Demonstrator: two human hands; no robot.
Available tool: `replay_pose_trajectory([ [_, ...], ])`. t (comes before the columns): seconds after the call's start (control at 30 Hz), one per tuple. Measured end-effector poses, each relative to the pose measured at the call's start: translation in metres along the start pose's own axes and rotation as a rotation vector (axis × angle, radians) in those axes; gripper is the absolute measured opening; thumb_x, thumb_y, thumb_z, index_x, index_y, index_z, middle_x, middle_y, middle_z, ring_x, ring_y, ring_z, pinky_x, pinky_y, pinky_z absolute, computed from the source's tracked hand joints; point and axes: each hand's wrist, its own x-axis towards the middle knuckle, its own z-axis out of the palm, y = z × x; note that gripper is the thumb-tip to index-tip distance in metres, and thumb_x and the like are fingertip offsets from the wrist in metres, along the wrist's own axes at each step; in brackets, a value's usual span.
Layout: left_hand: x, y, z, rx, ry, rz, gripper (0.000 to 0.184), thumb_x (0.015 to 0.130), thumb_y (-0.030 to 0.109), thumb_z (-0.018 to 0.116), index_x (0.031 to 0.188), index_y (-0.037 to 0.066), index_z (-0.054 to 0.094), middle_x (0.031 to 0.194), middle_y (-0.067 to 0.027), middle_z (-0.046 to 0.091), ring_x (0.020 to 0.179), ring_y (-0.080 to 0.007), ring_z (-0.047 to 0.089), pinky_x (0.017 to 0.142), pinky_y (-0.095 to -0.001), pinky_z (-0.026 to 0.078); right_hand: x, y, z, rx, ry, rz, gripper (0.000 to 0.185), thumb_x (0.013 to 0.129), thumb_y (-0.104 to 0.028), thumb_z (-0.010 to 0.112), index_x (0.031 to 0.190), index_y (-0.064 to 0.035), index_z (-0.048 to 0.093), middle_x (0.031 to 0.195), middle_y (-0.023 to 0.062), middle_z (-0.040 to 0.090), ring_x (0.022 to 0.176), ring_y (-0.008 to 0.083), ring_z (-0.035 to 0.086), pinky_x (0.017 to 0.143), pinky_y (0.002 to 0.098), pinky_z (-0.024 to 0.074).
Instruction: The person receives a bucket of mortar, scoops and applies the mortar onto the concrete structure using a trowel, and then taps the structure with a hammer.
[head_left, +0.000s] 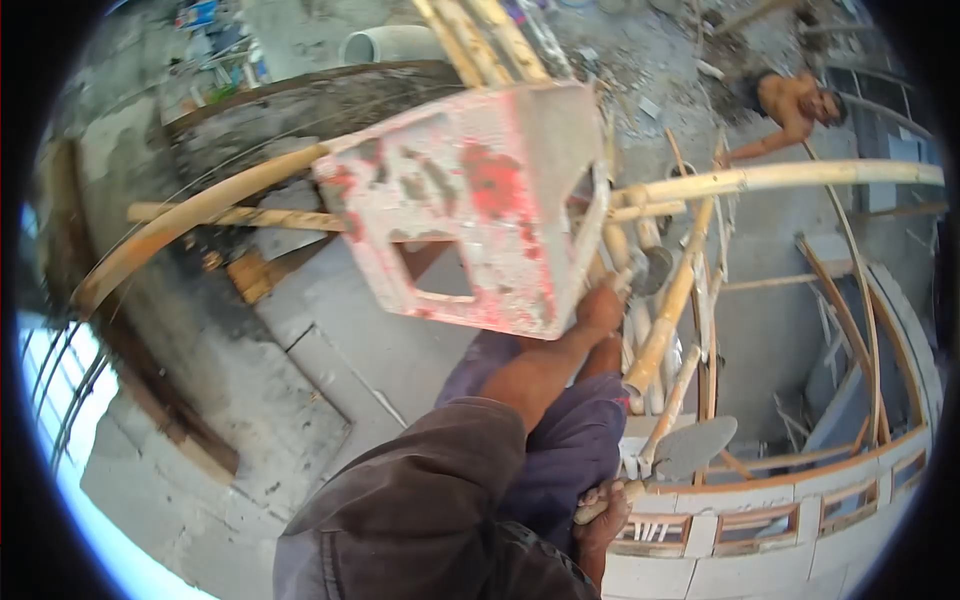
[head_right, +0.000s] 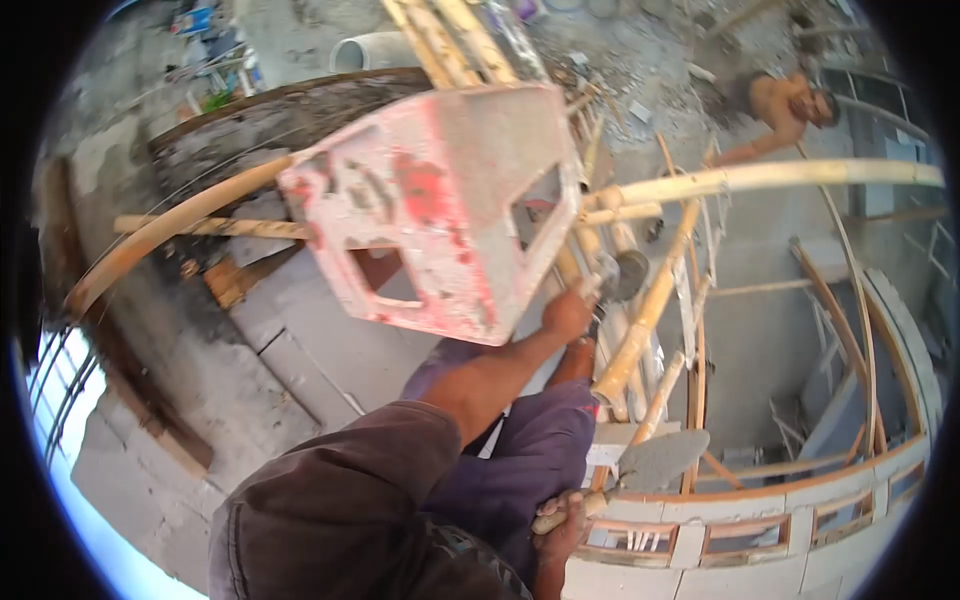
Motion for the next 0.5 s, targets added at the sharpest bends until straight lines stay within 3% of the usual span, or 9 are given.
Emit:
replay_pose_trajectory([
  [0.03,-0.036,0.019,-0.028,-0.048,-0.118,0.002,0.047,0.093,0.042,0.060,0.129,0.011,0.055,0.104,-0.0245,0.069,0.098,-0.0423,0.067,0.085,-0.0513,0.053,0.003,0.007,-0.011,0.133,-0.033,0.025,0.021,0.100,-0.029,0.058,0.095,-0.0110,0.050,0.071,0.0014,0.051,0.058,0.0137,0.055,0.051,0.0302,0.0483],
  [0.07,-0.059,0.020,-0.029,-0.006,-0.111,0.163,0.046,0.092,0.042,0.061,0.126,0.012,0.055,0.102,-0.0242,0.069,0.096,-0.0413,0.068,0.085,-0.0517,0.053,0.012,0.013,-0.027,0.216,-0.076,0.044,0.019,0.101,-0.030,0.058,0.094,-0.0133,0.051,0.071,0.0003,0.053,0.058,0.0135,0.055,0.051,0.0302,0.0487],
  [0.2,-0.206,0.085,-0.153,0.045,-0.376,0.346,0.046,0.089,0.028,0.067,0.124,0.003,0.051,0.101,-0.0268,0.067,0.096,-0.0415,0.067,0.084,-0.0518,0.052,0.027,0.006,-0.037,0.398,-0.135,0.072,0.020,0.101,-0.034,0.057,0.095,-0.0150,0.052,0.069,-0.0020,0.053,0.057,0.0124,0.055,0.049,0.0286,0.0496],
  [0.27,-0.263,0.078,-0.187,0.018,-0.216,0.520,0.064,0.084,0.029,0.070,0.133,-0.003,0.046,0.096,-0.0276,0.068,0.096,-0.0430,0.067,0.084,-0.0491,0.053,0.028,-0.003,-0.035,0.399,-0.189,0.080,0.024,0.101,-0.036,0.057,0.090,-0.0154,0.052,0.068,-0.0010,0.053,0.057,0.0135,0.055,0.050,0.0295,0.0493],
  [0.33,-0.319,0.071,-0.254,-0.136,-0.225,0.616,0.065,0.086,0.032,0.069,0.137,-0.001,0.046,0.099,-0.0287,0.067,0.095,-0.0447,0.066,0.087,-0.0501,0.051,0.026,-0.021,-0.022,0.360,-0.214,0.088,0.031,0.099,-0.040,0.058,0.082,-0.0154,0.051,0.065,0.0014,0.053,0.057,0.0161,0.053,0.052,0.0317,0.0482],
  [0.4,-0.370,0.048,-0.311,-0.243,-0.156,0.632,0.065,0.089,0.034,0.068,0.142,0.003,0.045,0.113,-0.0295,0.065,0.104,-0.0440,0.064,0.093,-0.0480,0.048,0.029,-0.038,-0.017,0.299,-0.316,0.106,0.035,0.097,-0.044,0.059,0.080,-0.0152,0.050,0.066,0.0014,0.053,0.058,0.0183,0.054,0.052,0.0341,0.0481],
  [0.5,-0.466,0.024,-0.415,-0.325,0.043,0.694,0.052,0.095,0.036,0.062,0.135,0.004,0.051,0.113,-0.0185,0.062,0.107,-0.0323,0.060,0.092,-0.0415,0.046,0.039,-0.068,0.003,0.164,-0.418,0.116,0.038,0.095,-0.046,0.062,0.081,-0.0142,0.048,0.065,0.0014,0.050,0.056,0.0201,0.051,0.051,0.0363,0.0469],
])
